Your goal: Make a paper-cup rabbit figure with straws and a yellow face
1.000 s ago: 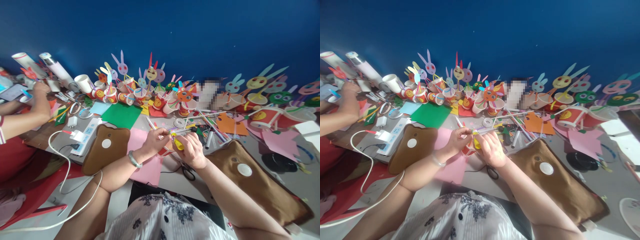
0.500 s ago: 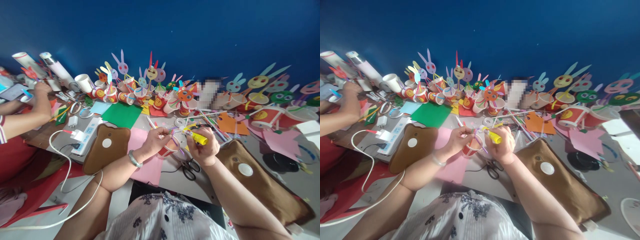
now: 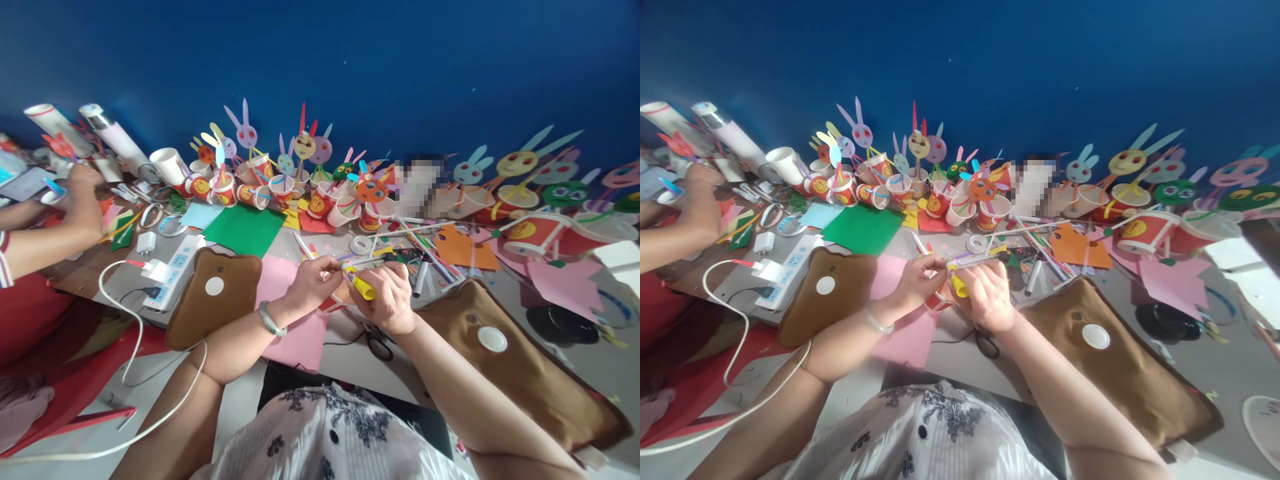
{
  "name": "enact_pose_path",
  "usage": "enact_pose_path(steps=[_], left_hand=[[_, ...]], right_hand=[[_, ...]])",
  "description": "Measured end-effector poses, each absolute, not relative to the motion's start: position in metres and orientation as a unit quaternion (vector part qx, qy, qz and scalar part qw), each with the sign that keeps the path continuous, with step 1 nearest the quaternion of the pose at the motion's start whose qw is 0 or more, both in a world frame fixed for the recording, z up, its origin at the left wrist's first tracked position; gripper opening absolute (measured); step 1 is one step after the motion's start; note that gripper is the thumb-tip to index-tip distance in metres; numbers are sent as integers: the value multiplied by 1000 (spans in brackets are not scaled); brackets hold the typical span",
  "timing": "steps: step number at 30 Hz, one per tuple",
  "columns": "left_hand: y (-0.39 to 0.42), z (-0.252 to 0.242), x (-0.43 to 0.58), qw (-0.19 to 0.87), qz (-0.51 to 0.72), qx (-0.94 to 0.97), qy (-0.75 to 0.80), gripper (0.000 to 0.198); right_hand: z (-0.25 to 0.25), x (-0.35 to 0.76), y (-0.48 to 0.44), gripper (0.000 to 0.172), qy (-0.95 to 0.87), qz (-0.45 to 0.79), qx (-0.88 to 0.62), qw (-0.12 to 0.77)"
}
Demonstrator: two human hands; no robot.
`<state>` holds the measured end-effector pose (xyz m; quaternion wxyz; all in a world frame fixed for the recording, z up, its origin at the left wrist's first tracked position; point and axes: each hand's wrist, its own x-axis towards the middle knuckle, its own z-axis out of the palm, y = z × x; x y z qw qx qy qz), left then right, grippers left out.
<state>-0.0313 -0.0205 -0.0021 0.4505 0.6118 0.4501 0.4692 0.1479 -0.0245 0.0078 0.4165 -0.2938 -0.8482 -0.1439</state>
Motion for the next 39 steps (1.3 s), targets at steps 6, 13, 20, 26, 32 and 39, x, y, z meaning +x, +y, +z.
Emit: enact_pose_path(steps=[6,13,20,26,32,39], left_hand=[[-24,0,-32,442,467,607,467,6],[-22,-5,-31,469,484,571,469,9],[-20,-4,-31,455,476,595,461,8],[-27,-2,-29,423,462,620,472,6],[-26,-8,-28,443,474,608,458,8],[-18,-11,-30,469,497,576,449,7]], right_hand=[[9,149,-21,20,-825,-197,-334,412],[7,160,-12,28,-768,-182,-331,517],[10,146,-24,24,-829,-125,-284,464],[8,145,-24,21,-827,-215,-305,420],[2,159,-12,29,-765,-174,-348,513],[6,147,-22,27,-811,-122,-297,489]])
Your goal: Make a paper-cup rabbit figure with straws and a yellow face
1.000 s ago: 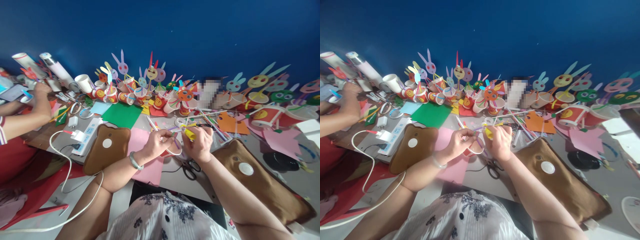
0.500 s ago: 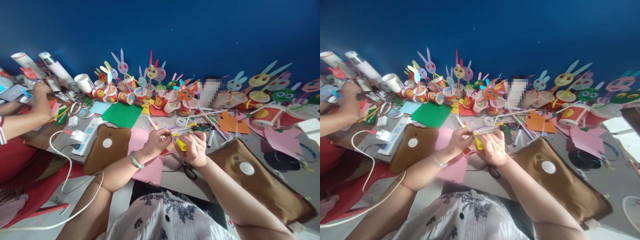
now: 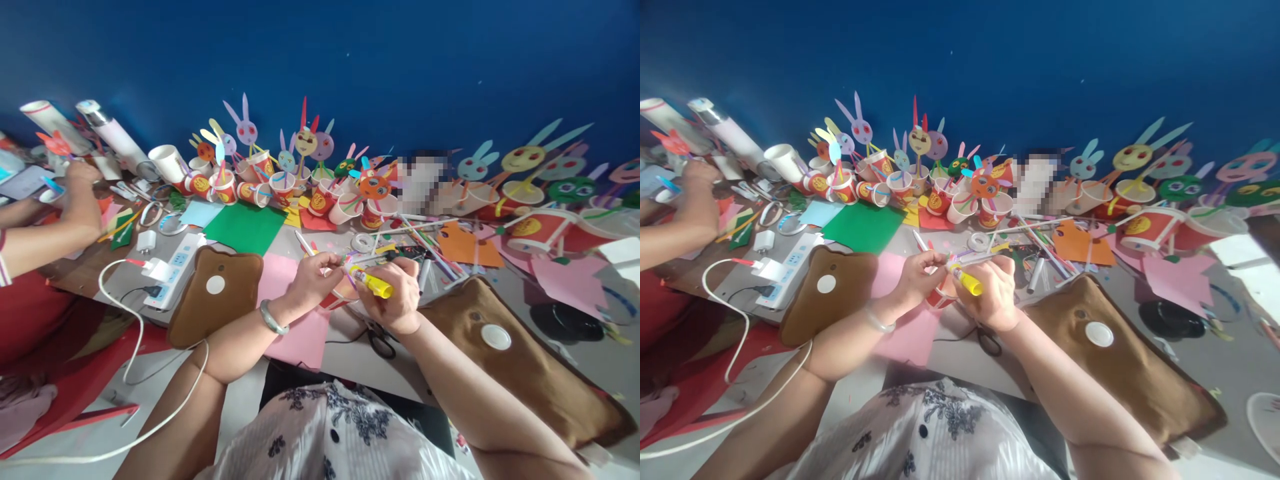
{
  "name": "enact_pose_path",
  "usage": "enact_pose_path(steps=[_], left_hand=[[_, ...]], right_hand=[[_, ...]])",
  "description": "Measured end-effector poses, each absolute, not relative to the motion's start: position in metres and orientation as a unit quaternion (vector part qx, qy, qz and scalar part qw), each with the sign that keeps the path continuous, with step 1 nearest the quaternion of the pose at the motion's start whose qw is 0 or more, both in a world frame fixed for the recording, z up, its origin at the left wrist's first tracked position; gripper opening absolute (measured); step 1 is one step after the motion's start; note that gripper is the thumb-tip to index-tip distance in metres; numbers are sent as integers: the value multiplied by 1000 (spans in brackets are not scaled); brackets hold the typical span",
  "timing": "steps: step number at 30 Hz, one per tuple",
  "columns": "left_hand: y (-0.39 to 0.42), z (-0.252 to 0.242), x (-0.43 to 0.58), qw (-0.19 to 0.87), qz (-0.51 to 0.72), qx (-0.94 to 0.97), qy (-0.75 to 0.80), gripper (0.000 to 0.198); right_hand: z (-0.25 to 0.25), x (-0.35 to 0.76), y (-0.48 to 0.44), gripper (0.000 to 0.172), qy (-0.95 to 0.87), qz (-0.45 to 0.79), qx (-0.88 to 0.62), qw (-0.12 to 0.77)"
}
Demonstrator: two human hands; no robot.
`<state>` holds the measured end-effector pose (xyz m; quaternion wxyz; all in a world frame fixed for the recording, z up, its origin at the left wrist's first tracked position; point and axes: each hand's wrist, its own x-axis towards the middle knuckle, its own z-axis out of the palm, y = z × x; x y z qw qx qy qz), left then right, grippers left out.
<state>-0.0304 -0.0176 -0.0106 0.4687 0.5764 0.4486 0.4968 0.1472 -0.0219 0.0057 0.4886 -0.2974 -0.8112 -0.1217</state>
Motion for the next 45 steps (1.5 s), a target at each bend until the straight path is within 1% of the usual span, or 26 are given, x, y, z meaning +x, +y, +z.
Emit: enact_pose_path(steps=[3,7,14,16,18,20,22,25,27,31,33,35,38,42,45], left_hand=[[-20,-6,-31,456,500,592,438,9],[-21,-2,-30,464,499,592,431,11],[-19,-1,-30,490,486,558,462,6],[-19,-1,-30,494,485,546,472,8],[-18,-2,-30,490,492,539,476,10],[-18,-4,-30,489,498,532,480,11],[-17,-7,-30,492,497,528,481,11],[-15,-10,-31,492,502,544,458,13],[-15,-11,-31,486,506,559,442,12],[-17,-11,-31,481,495,566,451,9],[-19,-10,-31,479,492,567,455,10],[-19,-9,-30,479,494,560,461,11],[-17,-7,-30,497,493,535,473,8],[-15,-6,-31,516,495,524,464,9],[-16,-8,-31,508,495,532,463,9]], right_hand=[[8,143,-22,25,-821,-143,-295,467],[9,144,-21,23,-830,-188,-293,435],[7,145,-22,21,-821,-187,-328,428],[5,148,-19,23,-804,-188,-359,436],[4,152,-16,25,-779,-181,-381,464],[3,154,-15,25,-766,-163,-376,495],[4,153,-17,25,-780,-140,-348,502],[7,148,-22,23,-822,-127,-303,465],[8,144,-23,22,-837,-142,-290,442],[8,145,-19,22,-827,-195,-321,419],[7,150,-15,24,-805,-201,-357,429],[5,155,-12,28,-782,-188,-371,465],[4,156,-12,32,-778,-162,-333,508],[3,151,-15,29,-821,-128,-302,467],[1,150,-13,27,-822,-146,-322,447]])
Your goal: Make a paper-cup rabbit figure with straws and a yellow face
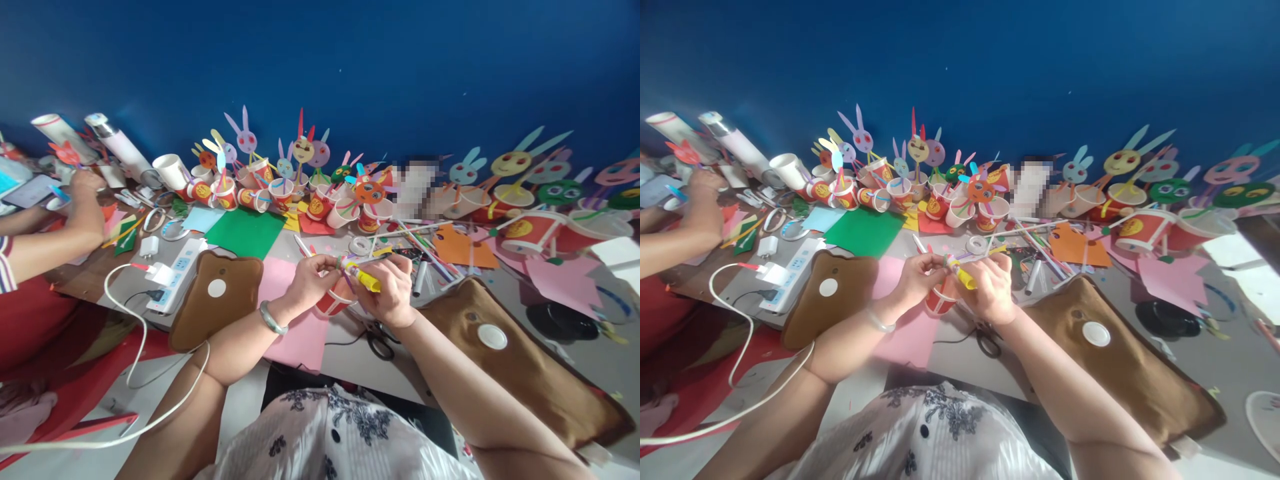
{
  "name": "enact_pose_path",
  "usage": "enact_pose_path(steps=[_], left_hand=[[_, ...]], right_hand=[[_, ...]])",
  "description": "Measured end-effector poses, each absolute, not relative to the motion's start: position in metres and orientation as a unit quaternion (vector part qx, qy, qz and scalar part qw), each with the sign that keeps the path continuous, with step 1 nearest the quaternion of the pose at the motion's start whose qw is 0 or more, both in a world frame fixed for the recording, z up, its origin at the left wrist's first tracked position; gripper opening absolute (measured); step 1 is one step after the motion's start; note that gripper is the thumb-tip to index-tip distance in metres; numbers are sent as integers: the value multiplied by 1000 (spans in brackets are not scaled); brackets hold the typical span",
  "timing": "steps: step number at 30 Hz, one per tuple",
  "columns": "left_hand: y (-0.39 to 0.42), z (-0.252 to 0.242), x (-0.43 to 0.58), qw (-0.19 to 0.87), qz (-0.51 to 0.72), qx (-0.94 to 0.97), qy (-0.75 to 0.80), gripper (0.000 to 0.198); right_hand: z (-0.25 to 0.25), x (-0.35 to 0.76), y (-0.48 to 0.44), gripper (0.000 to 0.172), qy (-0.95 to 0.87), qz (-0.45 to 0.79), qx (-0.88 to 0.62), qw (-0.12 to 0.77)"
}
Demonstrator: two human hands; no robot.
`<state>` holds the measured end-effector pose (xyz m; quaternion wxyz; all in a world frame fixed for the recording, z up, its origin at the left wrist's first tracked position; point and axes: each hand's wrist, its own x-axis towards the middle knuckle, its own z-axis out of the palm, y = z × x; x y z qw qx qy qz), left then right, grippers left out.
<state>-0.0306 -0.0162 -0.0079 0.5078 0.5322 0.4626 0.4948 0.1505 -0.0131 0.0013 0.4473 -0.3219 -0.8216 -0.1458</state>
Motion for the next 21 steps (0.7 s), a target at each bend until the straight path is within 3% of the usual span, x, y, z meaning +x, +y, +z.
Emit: enact_pose_path(steps=[6,11,15,21], left_hand=[[-16,-12,-31,491,489,540,478,10],[-14,-9,-32,487,494,552,463,10],[-16,-7,-32,470,487,566,471,11],[-13,-9,-32,469,487,558,481,11]], right_hand=[[1,156,-10,33,-775,-134,-356,504],[0,148,-16,30,-830,-121,-288,462],[0,148,-16,27,-825,-161,-320,438],[3,147,-17,25,-805,-152,-319,477]])
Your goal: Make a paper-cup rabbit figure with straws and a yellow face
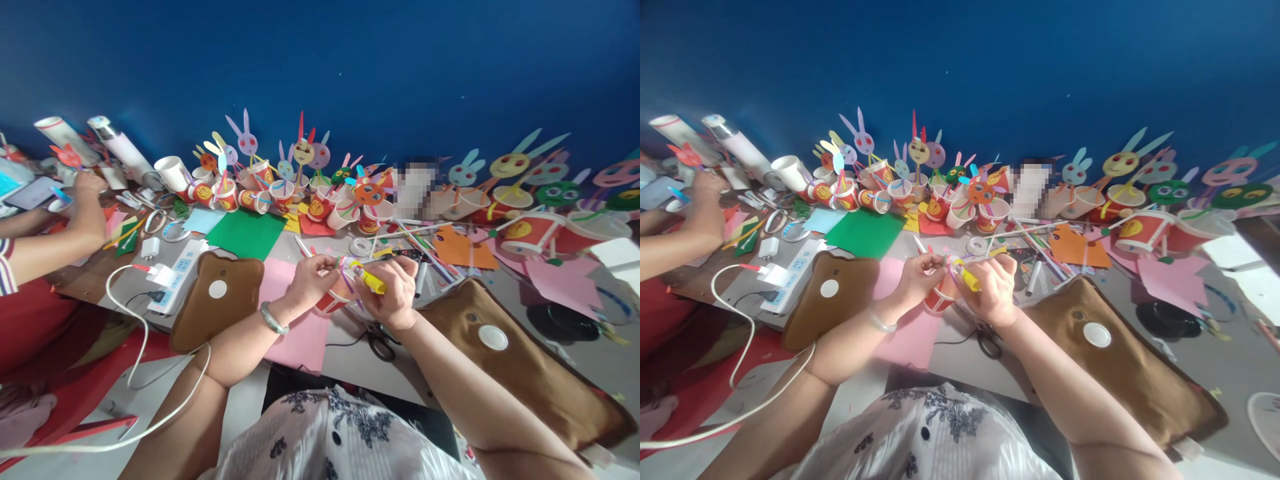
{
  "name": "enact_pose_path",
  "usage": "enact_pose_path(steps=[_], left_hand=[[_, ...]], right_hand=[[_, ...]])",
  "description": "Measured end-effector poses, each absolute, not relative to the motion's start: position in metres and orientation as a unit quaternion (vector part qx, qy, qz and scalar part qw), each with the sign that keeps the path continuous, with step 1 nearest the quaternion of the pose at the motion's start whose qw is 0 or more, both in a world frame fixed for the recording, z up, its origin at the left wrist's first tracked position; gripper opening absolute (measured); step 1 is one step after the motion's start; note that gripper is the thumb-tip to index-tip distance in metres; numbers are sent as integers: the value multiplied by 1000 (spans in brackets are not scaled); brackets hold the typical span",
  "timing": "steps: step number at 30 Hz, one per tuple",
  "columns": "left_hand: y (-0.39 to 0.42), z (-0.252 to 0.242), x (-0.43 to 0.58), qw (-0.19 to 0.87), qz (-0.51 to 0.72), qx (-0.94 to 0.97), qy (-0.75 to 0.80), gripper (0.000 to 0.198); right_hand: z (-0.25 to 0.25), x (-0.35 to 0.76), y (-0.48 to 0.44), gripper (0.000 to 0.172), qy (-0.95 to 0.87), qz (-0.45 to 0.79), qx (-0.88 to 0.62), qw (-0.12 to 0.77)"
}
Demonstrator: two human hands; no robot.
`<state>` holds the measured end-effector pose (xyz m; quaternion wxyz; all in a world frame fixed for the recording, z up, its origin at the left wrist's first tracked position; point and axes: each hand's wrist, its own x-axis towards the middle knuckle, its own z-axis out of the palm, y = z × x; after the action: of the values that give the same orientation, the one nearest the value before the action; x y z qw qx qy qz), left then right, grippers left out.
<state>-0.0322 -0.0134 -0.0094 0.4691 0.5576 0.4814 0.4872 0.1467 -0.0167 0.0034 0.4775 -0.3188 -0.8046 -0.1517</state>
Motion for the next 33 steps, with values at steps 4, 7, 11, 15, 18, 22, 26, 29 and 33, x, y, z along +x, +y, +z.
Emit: enact_pose_path(steps=[4,7,11,15,18,22,26,29,33], left_hand=[[-14,-8,-32,469,485,569,469,13],[-17,-7,-32,466,480,576,470,12],[-17,-8,-32,466,484,574,469,13],[-13,-7,-33,482,488,554,471,9],[-15,-7,-32,480,484,559,472,8],[-23,-6,-30,540,435,593,410,12],[-31,0,-33,636,348,622,297,20],[-34,13,-39,703,263,622,223,22],[-36,28,-45,766,179,588,190,18]], right_hand=[[3,145,-18,24,-835,-168,-292,435],[2,149,-15,27,-821,-180,-339,424],[2,153,-12,28,-789,-149,-352,481],[0,149,-13,27,-813,-135,-292,485],[-4,150,-11,23,-804,-129,-329,479],[-14,159,-1,16,-706,-42,-490,509],[-18,164,10,24,-603,151,-539,569],[-15,165,17,34,-579,296,-494,578],[-16,167,23,30,-659,286,-534,445]])
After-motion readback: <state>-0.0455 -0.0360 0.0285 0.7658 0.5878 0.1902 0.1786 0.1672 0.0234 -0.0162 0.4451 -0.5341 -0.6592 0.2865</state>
